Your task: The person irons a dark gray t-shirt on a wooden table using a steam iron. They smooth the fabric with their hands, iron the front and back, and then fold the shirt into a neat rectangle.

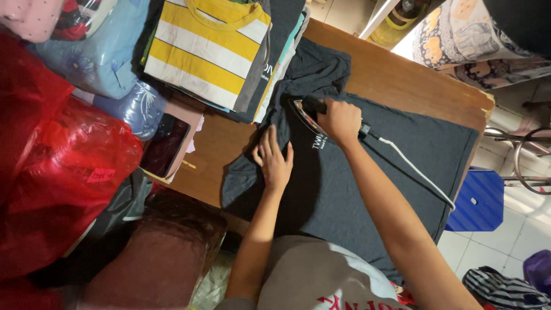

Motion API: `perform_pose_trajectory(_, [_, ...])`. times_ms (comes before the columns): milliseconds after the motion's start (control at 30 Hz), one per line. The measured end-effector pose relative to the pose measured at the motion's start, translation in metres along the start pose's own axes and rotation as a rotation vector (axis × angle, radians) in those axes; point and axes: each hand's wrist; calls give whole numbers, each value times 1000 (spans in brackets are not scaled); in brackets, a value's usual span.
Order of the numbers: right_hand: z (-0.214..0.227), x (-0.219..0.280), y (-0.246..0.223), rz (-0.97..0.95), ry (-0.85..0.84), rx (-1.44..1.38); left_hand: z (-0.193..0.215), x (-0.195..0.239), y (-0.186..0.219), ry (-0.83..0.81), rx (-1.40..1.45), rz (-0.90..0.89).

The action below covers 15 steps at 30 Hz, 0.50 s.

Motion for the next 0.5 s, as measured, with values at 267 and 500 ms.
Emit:
perform_pose_trajectory(267, [-2, 0, -1, -20, 5, 15, -17, -20, 8, -44, 249, 422])
perform_pose_trajectory(500, [-3, 0, 1, 0, 20, 7, -14, -25, 8, -2, 428, 185])
Point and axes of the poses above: each hand's wrist, its own x-axis away from the middle knuckle, its own z-axis out of the back of the hand, y = z × x, and after that the axes turned 3 degrees about y, right-handed
